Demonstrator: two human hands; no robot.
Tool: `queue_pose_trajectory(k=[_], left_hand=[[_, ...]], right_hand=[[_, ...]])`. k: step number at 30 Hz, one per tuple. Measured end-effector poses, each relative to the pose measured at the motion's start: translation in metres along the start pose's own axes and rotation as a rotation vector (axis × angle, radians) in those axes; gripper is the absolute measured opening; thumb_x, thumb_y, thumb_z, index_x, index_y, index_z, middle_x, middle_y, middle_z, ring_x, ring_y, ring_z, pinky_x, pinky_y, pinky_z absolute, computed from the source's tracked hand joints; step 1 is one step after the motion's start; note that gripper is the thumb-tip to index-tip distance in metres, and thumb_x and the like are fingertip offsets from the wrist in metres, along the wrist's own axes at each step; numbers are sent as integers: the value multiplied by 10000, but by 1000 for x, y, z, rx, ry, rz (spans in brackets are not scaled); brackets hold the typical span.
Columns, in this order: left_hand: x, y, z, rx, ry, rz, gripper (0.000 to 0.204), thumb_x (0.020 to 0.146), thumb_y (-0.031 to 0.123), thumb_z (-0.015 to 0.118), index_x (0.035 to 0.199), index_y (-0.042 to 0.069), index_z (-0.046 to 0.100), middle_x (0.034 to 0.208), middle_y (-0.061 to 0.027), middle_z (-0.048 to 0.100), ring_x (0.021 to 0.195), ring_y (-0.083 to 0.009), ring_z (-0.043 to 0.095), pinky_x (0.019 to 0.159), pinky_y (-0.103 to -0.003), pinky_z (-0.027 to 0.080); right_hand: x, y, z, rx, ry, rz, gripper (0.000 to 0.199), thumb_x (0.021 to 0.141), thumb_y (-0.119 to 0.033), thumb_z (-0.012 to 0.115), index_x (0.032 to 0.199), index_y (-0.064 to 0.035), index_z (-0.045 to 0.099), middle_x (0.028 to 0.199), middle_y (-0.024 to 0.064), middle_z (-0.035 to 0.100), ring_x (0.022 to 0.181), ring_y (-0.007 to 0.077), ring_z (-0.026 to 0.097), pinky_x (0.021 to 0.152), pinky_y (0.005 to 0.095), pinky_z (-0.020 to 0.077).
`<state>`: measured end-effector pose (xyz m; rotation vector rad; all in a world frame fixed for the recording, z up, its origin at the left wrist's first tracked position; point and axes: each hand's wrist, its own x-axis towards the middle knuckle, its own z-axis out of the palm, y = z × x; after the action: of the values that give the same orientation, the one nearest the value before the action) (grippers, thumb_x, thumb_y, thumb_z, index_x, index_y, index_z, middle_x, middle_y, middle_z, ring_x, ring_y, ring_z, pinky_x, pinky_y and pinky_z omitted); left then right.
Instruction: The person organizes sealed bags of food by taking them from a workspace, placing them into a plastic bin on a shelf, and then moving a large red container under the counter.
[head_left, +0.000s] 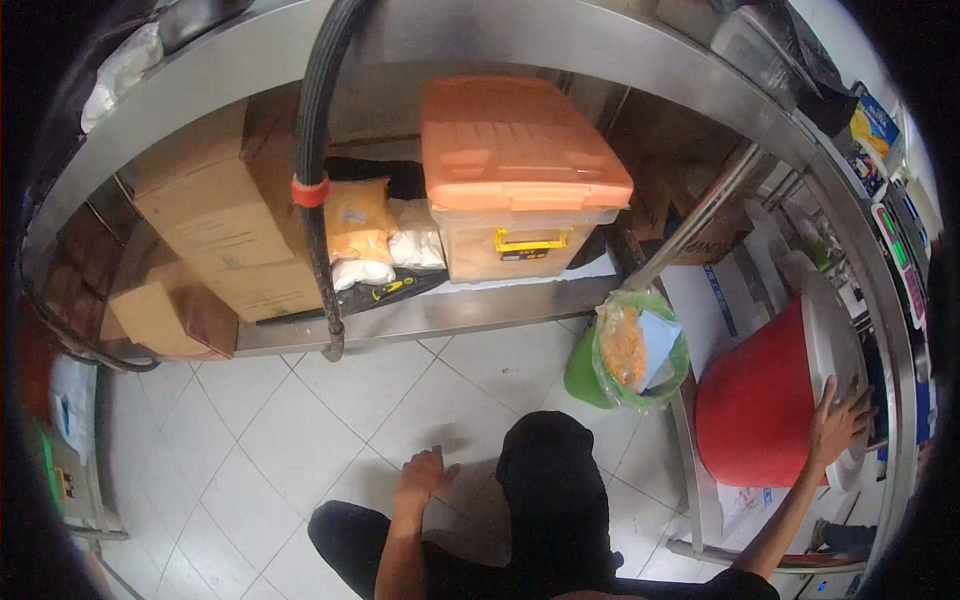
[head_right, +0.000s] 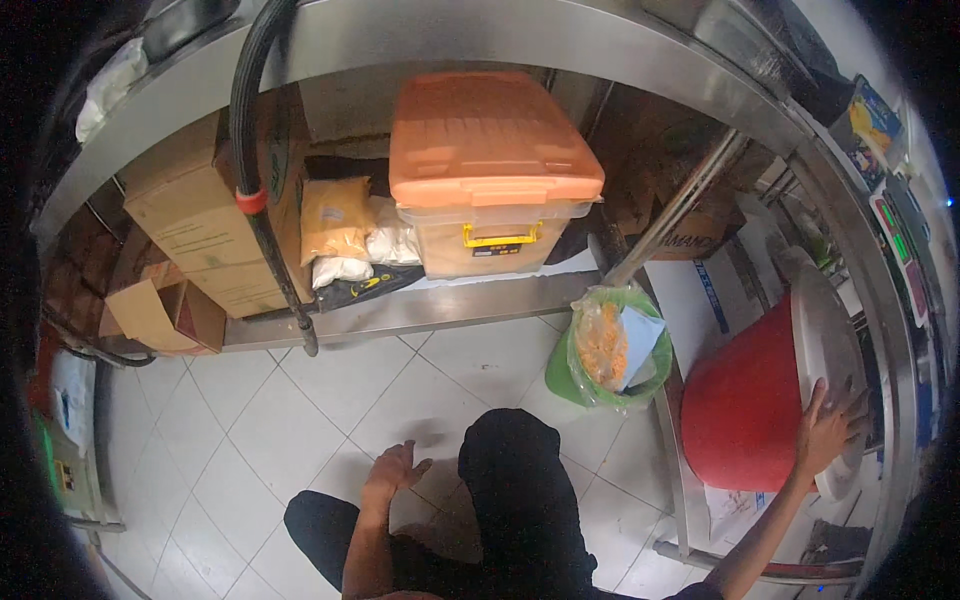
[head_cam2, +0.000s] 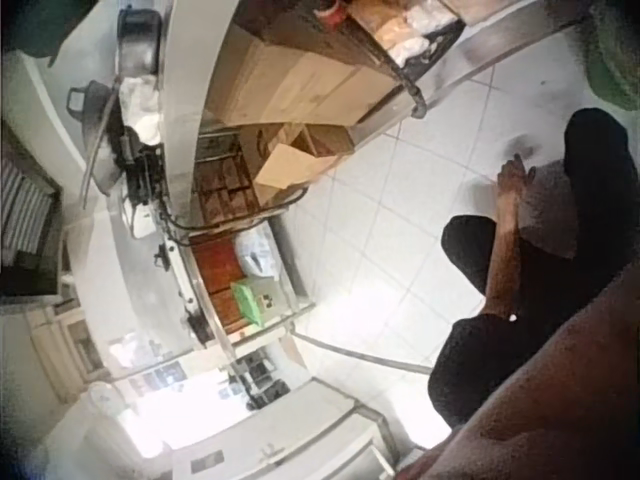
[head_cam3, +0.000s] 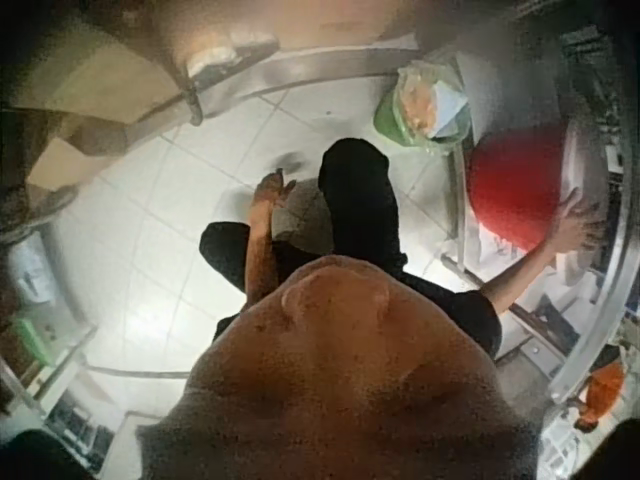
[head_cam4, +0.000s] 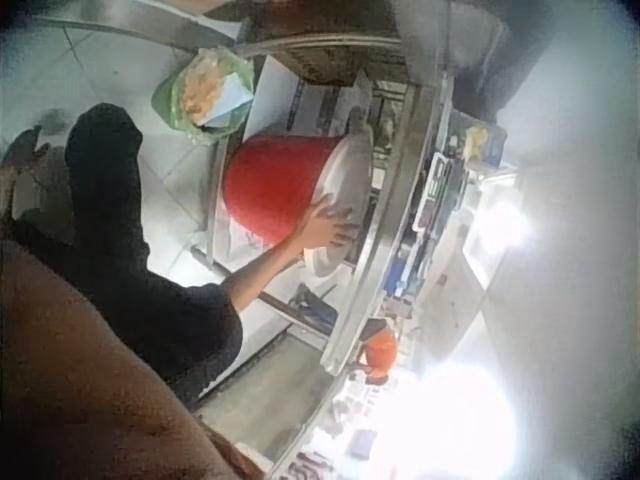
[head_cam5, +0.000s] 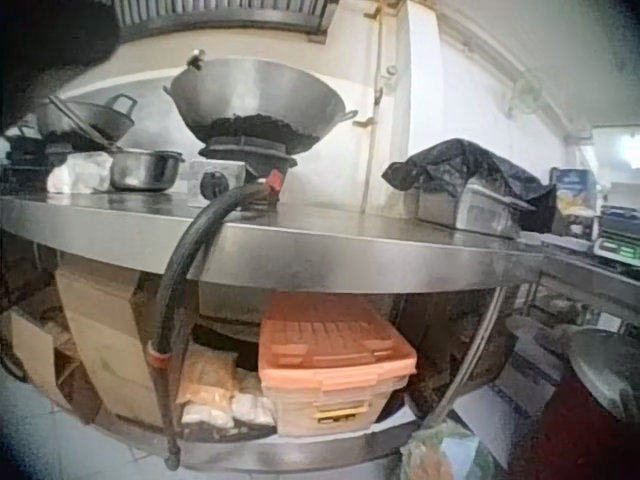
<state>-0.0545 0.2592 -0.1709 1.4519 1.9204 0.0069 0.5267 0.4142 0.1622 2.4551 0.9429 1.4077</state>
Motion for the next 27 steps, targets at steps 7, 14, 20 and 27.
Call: queue_pose_trajectory(k=[7, 14, 20, 27], left_hand=[[14, 3, 12, 34, 46, 97, 706, 957, 527, 482, 1392, -29, 450, 1238, -237, 592, 1136, -383, 573, 951, -504, 455], [8, 4, 3, -13, 99, 61, 638, 935, 515, 560, 1256, -35, 515, 1097, -221, 639, 1066, -372, 616, 899, -514, 492], [13, 5, 5, 16, 1, 61, 668, 951, 533, 498, 1356, 2, 472, 1249, -231, 587, 1145, -377, 571, 946, -504, 460], [21, 1, 18, 26, 36, 34, 679, 945, 543, 506, 1364, 10, 467, 1215, -229, 604, 1145, -383, 577, 963, -515, 449]], right_hand=[[9, 24, 48, 94, 37, -47, 809, 921, -769, 224, 1520, -240, 355, 1585, 136, 284, 1440, 417, 266, 1121, 614, 263], [0, 8, -2, 132, -21, -46, 841, 932, -756, 186, 1511, -173, 364, 1541, 190, 341, 1386, 422, 359, 1103, 560, 335], [5, 11, 15, 155, -37, 1, 857, 925, -763, 228, 1485, -136, 396, 1552, 164, 336, 1412, 405, 329, 1111, 553, 324], [8, 15, 21, 186, 57, -44, 859, 935, -748, 236, 1469, -98, 412, 1520, 184, 373, 1393, 380, 362, 1105, 537, 349]])
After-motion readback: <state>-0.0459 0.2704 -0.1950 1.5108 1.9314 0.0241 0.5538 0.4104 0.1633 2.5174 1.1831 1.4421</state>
